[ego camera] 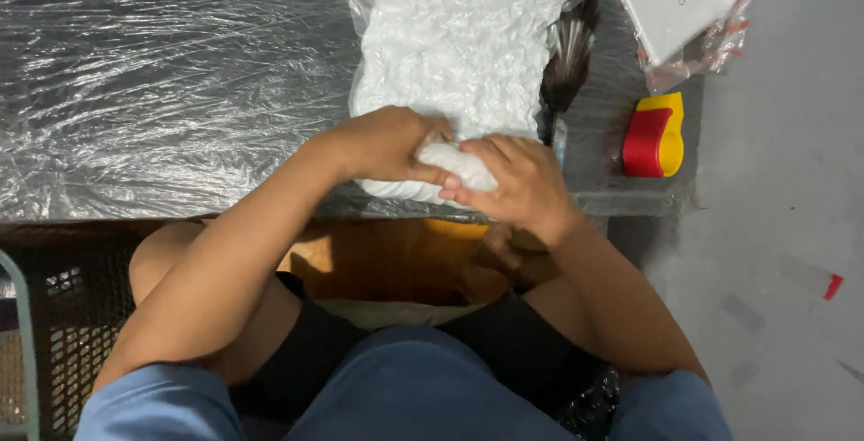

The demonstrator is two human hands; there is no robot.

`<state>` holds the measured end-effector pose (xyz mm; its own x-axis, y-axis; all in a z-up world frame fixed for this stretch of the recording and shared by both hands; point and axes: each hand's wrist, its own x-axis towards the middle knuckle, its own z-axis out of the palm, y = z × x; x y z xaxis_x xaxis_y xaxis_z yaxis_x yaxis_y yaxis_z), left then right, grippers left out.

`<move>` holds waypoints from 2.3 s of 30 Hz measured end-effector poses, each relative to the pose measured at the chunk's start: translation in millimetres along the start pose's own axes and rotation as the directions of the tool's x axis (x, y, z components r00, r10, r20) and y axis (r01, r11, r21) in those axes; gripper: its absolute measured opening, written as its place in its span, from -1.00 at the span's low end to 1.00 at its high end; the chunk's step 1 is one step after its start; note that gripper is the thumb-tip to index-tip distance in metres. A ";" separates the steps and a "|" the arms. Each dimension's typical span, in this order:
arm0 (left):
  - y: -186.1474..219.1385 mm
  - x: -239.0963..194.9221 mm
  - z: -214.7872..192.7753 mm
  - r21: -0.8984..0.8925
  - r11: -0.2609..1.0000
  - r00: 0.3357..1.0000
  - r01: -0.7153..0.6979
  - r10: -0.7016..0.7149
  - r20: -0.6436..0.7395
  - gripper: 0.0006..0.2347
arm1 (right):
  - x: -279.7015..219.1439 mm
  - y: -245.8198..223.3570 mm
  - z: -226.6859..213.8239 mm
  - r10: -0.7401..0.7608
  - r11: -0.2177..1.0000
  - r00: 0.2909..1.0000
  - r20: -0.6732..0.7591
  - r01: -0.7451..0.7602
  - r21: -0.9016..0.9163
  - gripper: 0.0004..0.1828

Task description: The person places a white item into a plastic bag, uses a vacuum hose to remove air, ties the bag, and seals it with tape. The person then rolls the bag to compress it further.

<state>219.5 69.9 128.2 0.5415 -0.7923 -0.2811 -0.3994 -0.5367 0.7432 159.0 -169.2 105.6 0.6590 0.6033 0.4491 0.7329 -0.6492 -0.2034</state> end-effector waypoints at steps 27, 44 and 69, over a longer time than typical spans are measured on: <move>-0.2 19.0 76.7 0.797 0.558 0.881 0.231 0.227 -0.415 -0.04 | 33.4 59.7 15.8 0.433 0.697 0.712 0.552 -0.653 0.295 -0.78; -24.2 49.3 54.5 0.736 0.666 0.915 0.120 0.213 -0.342 -0.13 | 8.4 36.7 4.7 -0.080 0.969 0.997 0.011 0.080 -0.235 -0.58; -17.3 67.7 -34.4 0.137 0.984 0.993 0.118 -0.119 0.001 -0.05 | 10.0 107.3 20.7 0.068 0.954 0.970 0.234 -0.132 0.271 -0.15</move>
<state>288.6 35.5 117.2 0.5844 -0.7230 -0.3684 -0.4301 -0.6610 0.6149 247.7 -223.3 70.2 0.7286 0.6494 0.2177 0.6573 -0.5736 -0.4888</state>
